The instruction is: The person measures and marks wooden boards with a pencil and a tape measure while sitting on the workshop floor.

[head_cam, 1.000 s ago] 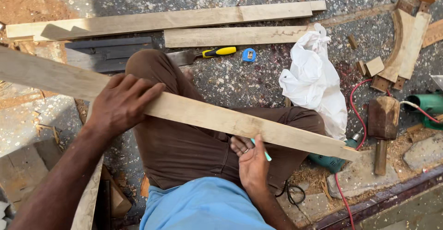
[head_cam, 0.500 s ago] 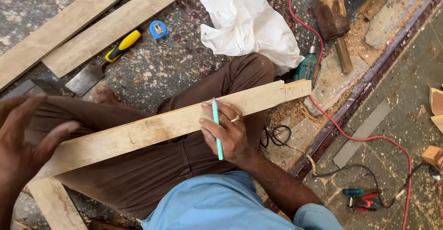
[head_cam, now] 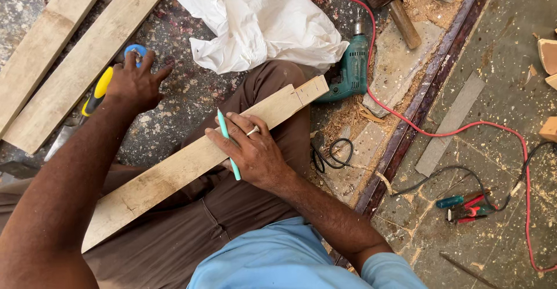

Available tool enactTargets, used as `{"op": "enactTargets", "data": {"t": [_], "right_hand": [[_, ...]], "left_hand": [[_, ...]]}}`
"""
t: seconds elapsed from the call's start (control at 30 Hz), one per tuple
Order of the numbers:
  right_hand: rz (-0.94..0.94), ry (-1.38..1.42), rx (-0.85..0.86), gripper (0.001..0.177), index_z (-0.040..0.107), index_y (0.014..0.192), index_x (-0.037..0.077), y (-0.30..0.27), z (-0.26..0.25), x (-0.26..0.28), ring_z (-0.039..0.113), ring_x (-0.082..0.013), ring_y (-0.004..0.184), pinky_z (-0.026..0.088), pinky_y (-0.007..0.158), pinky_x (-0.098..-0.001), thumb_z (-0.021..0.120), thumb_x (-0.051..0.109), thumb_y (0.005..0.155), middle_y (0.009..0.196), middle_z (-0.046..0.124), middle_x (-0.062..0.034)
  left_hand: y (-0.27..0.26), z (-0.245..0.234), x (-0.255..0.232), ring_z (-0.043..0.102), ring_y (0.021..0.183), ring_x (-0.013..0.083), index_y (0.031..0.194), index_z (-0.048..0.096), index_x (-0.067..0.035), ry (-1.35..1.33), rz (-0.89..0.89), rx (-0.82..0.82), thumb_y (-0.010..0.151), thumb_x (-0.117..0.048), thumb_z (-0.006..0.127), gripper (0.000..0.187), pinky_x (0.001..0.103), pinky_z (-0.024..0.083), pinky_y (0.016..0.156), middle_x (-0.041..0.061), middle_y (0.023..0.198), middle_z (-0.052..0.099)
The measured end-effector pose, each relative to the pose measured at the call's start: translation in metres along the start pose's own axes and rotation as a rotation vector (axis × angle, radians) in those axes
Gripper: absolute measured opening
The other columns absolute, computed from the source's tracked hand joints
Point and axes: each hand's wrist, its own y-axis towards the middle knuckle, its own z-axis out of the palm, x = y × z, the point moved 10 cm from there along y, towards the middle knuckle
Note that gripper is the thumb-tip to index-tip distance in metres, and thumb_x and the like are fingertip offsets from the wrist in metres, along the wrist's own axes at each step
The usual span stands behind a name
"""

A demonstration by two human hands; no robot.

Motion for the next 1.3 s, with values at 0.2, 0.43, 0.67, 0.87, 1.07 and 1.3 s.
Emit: {"op": "enactTargets", "data": {"t": [0.2,0.43,0.67,0.87,1.07,1.3], "right_hand": [[-0.072,-0.002,-0.037,0.067,0.06,0.146,0.012,0.005,0.002,0.002,0.055,-0.0319,0.135,0.04,0.115,-0.0498,0.085,0.031,0.086,0.129,0.067,-0.0147],[-0.131,0.131,0.008,0.073,0.061,0.144,0.009,0.003,0.026,0.061,0.058,-0.0281,0.126,0.04,0.108,-0.0462,0.082,0.043,0.083,0.136,0.066,-0.0179],[-0.191,0.103,-0.036,0.071,0.057,0.147,0.011,-0.004,0.037,0.073,0.058,-0.0275,0.128,0.038,0.11,-0.0485,0.079,0.044,0.088,0.137,0.063,-0.0156],[-0.213,0.062,-0.072,0.067,0.058,0.148,0.012,-0.008,0.037,0.077,0.058,-0.0266,0.127,0.037,0.112,-0.0458,0.078,0.046,0.094,0.139,0.062,-0.0149],[-0.222,0.127,-0.14,0.064,0.061,0.141,0.012,-0.011,0.033,0.074,0.06,-0.0265,0.125,0.039,0.11,-0.0443,0.077,0.05,0.091,0.142,0.062,-0.0153],[-0.032,0.828,-0.448,0.03,0.053,0.128,0.005,-0.032,0.016,0.022,0.066,-0.0288,0.126,0.059,0.107,-0.0422,0.069,0.012,0.104,0.133,0.062,-0.0176]], "left_hand": [[0.006,0.004,0.011,0.029,0.144,0.0471,0.153,0.042,-0.037,0.134,-0.017,-0.238,0.093,-0.026,0.055,0.062,0.063,0.042,0.105,0.011,0.167,0.025],[0.016,0.005,0.03,0.048,0.133,0.0439,0.144,0.057,-0.018,-0.022,-0.093,-0.131,0.107,-0.019,0.05,0.037,0.05,0.059,0.092,0.021,0.149,0.046],[0.013,0.018,0.025,0.052,0.127,0.0414,0.13,0.065,-0.007,-0.085,-0.086,-0.132,0.102,-0.012,0.054,0.03,0.045,0.061,0.087,0.023,0.143,0.049],[0.005,0.016,0.017,0.052,0.121,0.0398,0.14,0.054,-0.007,0.086,-0.083,-0.039,0.095,-0.024,0.063,0.049,0.045,0.056,0.092,0.025,0.135,0.052],[-0.059,-0.085,0.031,0.069,0.098,0.0284,0.131,0.06,-0.004,-0.944,-0.234,-0.374,0.085,-0.024,0.07,0.051,0.038,0.059,0.087,0.019,0.113,0.067],[-0.144,-0.105,-0.059,0.07,0.105,0.0271,0.125,0.064,0.003,-2.111,0.327,-0.723,0.102,-0.039,0.047,0.052,0.041,0.059,0.099,0.018,0.113,0.071]]}}
